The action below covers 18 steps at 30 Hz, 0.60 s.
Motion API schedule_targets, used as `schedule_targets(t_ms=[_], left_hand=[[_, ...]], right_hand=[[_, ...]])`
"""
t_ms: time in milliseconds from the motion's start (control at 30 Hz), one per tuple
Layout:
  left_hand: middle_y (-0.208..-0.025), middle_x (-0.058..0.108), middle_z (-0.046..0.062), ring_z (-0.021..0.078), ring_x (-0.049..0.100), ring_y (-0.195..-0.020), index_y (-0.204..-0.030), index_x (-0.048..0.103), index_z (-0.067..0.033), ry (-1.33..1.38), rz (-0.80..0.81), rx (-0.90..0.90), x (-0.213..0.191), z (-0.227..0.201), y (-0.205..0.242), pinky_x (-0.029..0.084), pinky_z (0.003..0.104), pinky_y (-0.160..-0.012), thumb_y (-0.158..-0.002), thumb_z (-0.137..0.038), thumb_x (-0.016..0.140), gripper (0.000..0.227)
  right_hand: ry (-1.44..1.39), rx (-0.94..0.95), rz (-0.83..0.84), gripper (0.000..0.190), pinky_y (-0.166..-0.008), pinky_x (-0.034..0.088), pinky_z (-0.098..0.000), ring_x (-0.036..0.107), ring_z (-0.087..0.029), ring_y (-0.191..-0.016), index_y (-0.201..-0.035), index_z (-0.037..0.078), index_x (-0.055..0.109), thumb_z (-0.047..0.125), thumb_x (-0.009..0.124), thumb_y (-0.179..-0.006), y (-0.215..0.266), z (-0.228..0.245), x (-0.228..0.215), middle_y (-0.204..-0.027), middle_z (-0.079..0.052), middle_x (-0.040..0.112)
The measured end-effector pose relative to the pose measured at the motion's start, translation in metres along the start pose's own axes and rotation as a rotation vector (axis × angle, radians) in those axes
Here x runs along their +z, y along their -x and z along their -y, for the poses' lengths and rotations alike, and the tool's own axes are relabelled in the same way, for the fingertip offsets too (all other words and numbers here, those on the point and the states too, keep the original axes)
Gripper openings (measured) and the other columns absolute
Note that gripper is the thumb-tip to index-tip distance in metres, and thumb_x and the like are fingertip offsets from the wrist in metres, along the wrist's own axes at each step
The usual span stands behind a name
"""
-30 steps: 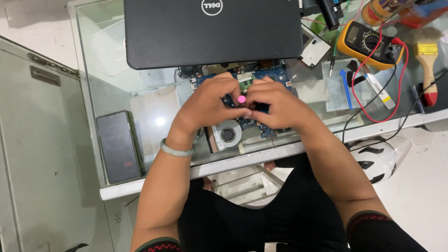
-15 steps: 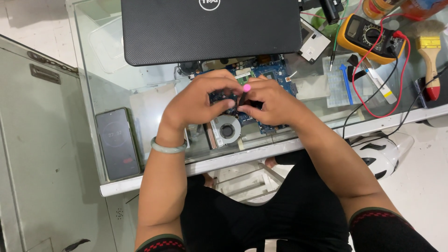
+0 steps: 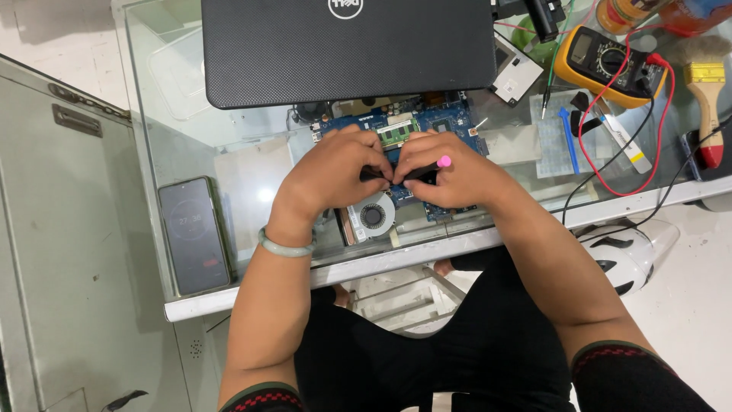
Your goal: The person works on a laptop motherboard, using a screwdriver to remove screws from the cooling fan and heat sink. They detach the fan and heat sink, then use a brush to clean the heat sink fins.
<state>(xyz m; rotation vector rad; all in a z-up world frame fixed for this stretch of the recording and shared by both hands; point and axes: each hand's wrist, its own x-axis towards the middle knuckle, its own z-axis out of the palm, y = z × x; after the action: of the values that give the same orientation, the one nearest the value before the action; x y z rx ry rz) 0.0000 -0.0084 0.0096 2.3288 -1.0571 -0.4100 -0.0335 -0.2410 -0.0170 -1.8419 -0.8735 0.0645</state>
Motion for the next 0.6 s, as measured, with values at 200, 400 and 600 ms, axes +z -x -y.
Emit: schedule_targets(t_ms=[200, 400, 600], left_hand=[[-0.086, 0.066, -0.002, 0.0231, 0.061, -0.094, -0.085, 0.081, -0.0206, -0.061, 0.032, -0.012, 0.005, -0.003, -0.003, 0.046, 0.041, -0.09, -0.084, -0.025, 0.08, 0.005], [-0.09, 0.065, 0.001, 0.0249, 0.062, -0.097, -0.089, 0.078, -0.0159, -0.081, 0.053, 0.0, 0.007, -0.004, -0.003, 0.047, 0.043, -0.09, -0.088, -0.024, 0.076, 0.009], [-0.094, 0.066, 0.012, 0.0363, 0.064, -0.101, -0.095, 0.074, -0.0058, 0.142, -0.007, -0.029, -0.02, -0.01, 0.013, 0.05, 0.049, -0.093, -0.094, -0.017, 0.069, 0.012]], right_hand=[[-0.04, 0.023, -0.006, 0.012, -0.077, 0.048, -0.0361, 0.065, -0.029, -0.078, -0.089, 0.005, 0.08, -0.002, 0.072, -0.083, -0.003, 0.008, -0.004, -0.083, -0.012, 0.076], [-0.092, 0.024, -0.024, 0.012, -0.076, 0.051, -0.0389, 0.066, -0.03, -0.076, -0.09, 0.002, 0.081, -0.004, 0.074, -0.083, -0.006, 0.014, -0.007, -0.079, -0.014, 0.076], [-0.167, -0.056, -0.18, 0.005, -0.072, 0.049, -0.0377, 0.062, -0.028, -0.071, -0.09, 0.0, 0.078, 0.004, 0.074, -0.09, -0.004, 0.006, -0.013, -0.077, -0.016, 0.072]])
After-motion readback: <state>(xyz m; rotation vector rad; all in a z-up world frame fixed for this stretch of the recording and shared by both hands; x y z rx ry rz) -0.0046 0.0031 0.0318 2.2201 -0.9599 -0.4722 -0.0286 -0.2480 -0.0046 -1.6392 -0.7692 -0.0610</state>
